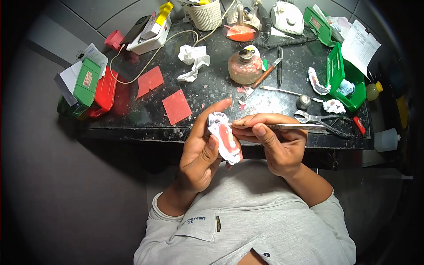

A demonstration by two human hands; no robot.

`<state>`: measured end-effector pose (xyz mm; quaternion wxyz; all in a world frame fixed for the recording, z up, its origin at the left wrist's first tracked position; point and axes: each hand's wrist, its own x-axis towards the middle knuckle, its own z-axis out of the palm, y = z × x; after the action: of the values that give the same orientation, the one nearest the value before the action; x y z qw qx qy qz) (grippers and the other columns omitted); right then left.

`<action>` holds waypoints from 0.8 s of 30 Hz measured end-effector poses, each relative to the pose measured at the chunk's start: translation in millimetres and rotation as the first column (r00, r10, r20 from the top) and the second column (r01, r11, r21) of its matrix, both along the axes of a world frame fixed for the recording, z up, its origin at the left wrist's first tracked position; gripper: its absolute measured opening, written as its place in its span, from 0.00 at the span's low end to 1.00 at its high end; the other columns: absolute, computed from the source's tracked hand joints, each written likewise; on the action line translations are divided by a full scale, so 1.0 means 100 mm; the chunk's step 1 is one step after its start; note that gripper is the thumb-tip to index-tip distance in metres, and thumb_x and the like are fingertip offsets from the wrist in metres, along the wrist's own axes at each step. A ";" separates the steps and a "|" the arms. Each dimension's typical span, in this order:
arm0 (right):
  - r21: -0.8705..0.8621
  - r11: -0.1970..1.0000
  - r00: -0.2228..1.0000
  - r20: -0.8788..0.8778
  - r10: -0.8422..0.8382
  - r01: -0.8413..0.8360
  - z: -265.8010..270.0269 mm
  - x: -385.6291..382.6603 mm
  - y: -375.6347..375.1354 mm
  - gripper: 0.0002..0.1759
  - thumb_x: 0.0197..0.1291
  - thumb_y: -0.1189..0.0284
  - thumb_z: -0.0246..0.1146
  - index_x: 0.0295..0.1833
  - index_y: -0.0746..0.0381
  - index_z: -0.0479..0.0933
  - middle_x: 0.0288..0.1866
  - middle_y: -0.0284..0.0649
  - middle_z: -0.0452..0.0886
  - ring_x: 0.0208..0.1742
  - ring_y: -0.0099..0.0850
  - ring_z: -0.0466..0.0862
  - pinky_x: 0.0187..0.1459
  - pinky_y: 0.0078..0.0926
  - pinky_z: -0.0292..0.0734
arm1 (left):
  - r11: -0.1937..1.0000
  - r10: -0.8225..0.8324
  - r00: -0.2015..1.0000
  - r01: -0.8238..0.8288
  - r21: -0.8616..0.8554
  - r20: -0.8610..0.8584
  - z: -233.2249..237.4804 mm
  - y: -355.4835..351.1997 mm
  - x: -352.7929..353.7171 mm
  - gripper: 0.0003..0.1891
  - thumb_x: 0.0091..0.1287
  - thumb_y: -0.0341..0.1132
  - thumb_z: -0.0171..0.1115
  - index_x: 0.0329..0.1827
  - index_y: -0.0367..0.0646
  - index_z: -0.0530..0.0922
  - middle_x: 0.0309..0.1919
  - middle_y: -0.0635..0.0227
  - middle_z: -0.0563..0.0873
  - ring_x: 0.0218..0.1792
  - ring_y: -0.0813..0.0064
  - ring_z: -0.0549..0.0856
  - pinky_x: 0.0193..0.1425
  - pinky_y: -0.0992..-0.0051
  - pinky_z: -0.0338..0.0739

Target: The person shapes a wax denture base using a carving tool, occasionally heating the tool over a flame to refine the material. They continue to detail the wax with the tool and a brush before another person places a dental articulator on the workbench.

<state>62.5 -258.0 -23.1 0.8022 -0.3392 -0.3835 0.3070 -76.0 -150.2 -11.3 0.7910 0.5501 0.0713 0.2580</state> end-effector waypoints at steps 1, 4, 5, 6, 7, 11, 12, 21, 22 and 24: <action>-0.014 1.000 1.000 -0.027 -0.005 0.004 0.01 -0.01 0.00 0.10 0.76 0.81 0.61 0.54 0.77 0.82 0.51 0.56 0.89 0.52 0.39 0.91 0.58 0.35 0.89 | 0.999 0.019 1.000 -0.019 0.029 -0.010 -0.01 0.00 0.00 0.39 0.83 0.51 0.50 0.84 0.31 0.49 0.31 0.56 0.83 0.28 0.74 0.81 0.30 0.77 0.73; -0.017 1.000 0.998 0.068 -0.009 0.010 -0.03 0.05 0.00 0.10 0.76 0.81 0.60 0.54 0.78 0.81 0.52 0.55 0.89 0.53 0.39 0.91 0.59 0.36 0.89 | 0.997 0.067 0.997 -0.066 0.046 -0.025 -0.01 -0.03 0.01 0.39 0.83 0.51 0.52 0.84 0.32 0.50 0.33 0.57 0.83 0.30 0.74 0.82 0.31 0.77 0.74; -0.007 1.000 0.982 0.190 -0.009 0.010 -0.05 0.07 0.00 0.11 0.77 0.81 0.59 0.55 0.78 0.81 0.53 0.56 0.88 0.53 0.40 0.91 0.59 0.37 0.89 | 0.995 0.096 0.995 -0.095 0.032 -0.032 -0.01 -0.04 0.01 0.39 0.82 0.51 0.52 0.83 0.32 0.51 0.35 0.57 0.83 0.30 0.74 0.82 0.32 0.77 0.74; -0.014 1.000 0.990 0.141 -0.001 0.003 -0.06 0.05 -0.01 0.11 0.77 0.81 0.59 0.56 0.77 0.81 0.53 0.55 0.88 0.54 0.40 0.91 0.60 0.37 0.89 | 0.995 0.095 0.995 -0.094 0.031 -0.032 -0.02 -0.04 0.01 0.39 0.82 0.51 0.52 0.83 0.32 0.51 0.35 0.57 0.83 0.30 0.74 0.82 0.32 0.77 0.74; -0.015 1.000 0.990 0.140 -0.001 0.003 -0.05 0.03 -0.01 0.11 0.77 0.81 0.59 0.56 0.77 0.81 0.53 0.55 0.88 0.54 0.40 0.91 0.60 0.37 0.89 | 0.997 0.071 0.997 -0.070 0.039 -0.026 -0.03 -0.03 0.00 0.39 0.82 0.51 0.53 0.83 0.32 0.51 0.36 0.57 0.84 0.31 0.75 0.83 0.33 0.78 0.75; -0.043 0.999 0.999 -0.041 -0.033 0.031 0.00 -0.01 0.01 0.10 0.76 0.81 0.61 0.54 0.77 0.82 0.50 0.54 0.90 0.52 0.38 0.91 0.58 0.35 0.89 | 0.997 -0.041 0.999 0.040 0.065 0.004 -0.03 0.04 -0.05 0.35 0.85 0.47 0.50 0.84 0.35 0.52 0.49 0.65 0.82 0.44 0.82 0.81 0.48 0.82 0.76; -0.026 0.999 0.998 0.055 -0.026 0.027 -0.03 0.03 0.01 0.10 0.76 0.81 0.60 0.55 0.77 0.81 0.51 0.54 0.89 0.52 0.38 0.91 0.59 0.36 0.89 | 0.997 -0.041 0.999 0.041 0.067 0.004 -0.04 0.04 -0.06 0.35 0.85 0.47 0.50 0.84 0.35 0.52 0.49 0.65 0.82 0.44 0.82 0.81 0.48 0.82 0.76; -0.011 1.000 0.991 0.136 -0.015 0.017 -0.05 0.05 0.01 0.10 0.76 0.81 0.60 0.55 0.77 0.80 0.52 0.54 0.89 0.54 0.39 0.91 0.60 0.36 0.89 | 0.990 0.030 0.999 -0.024 0.138 -0.037 -0.02 0.01 -0.05 0.33 0.85 0.46 0.49 0.84 0.33 0.54 0.47 0.65 0.83 0.44 0.83 0.80 0.50 0.82 0.76; -0.003 1.000 0.992 0.125 -0.011 0.012 -0.05 0.05 0.00 0.10 0.76 0.81 0.60 0.55 0.77 0.81 0.52 0.54 0.89 0.53 0.38 0.91 0.60 0.36 0.89 | 0.987 0.045 0.998 -0.038 0.155 -0.046 -0.01 0.00 -0.04 0.33 0.85 0.46 0.49 0.84 0.33 0.54 0.47 0.64 0.83 0.45 0.83 0.80 0.51 0.81 0.76; -0.036 0.999 0.999 0.037 -0.005 0.007 -0.04 0.01 0.00 0.10 0.76 0.81 0.60 0.55 0.77 0.81 0.52 0.54 0.89 0.54 0.38 0.91 0.60 0.36 0.88 | 0.985 0.062 0.996 -0.052 0.167 -0.057 -0.03 -0.01 -0.05 0.33 0.85 0.45 0.48 0.84 0.33 0.54 0.48 0.64 0.83 0.45 0.82 0.80 0.52 0.81 0.76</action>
<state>63.8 -258.0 -27.1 0.7897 -0.3605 -0.3914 0.3053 -81.3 -150.8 -13.9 0.7323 0.6194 0.0898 0.2684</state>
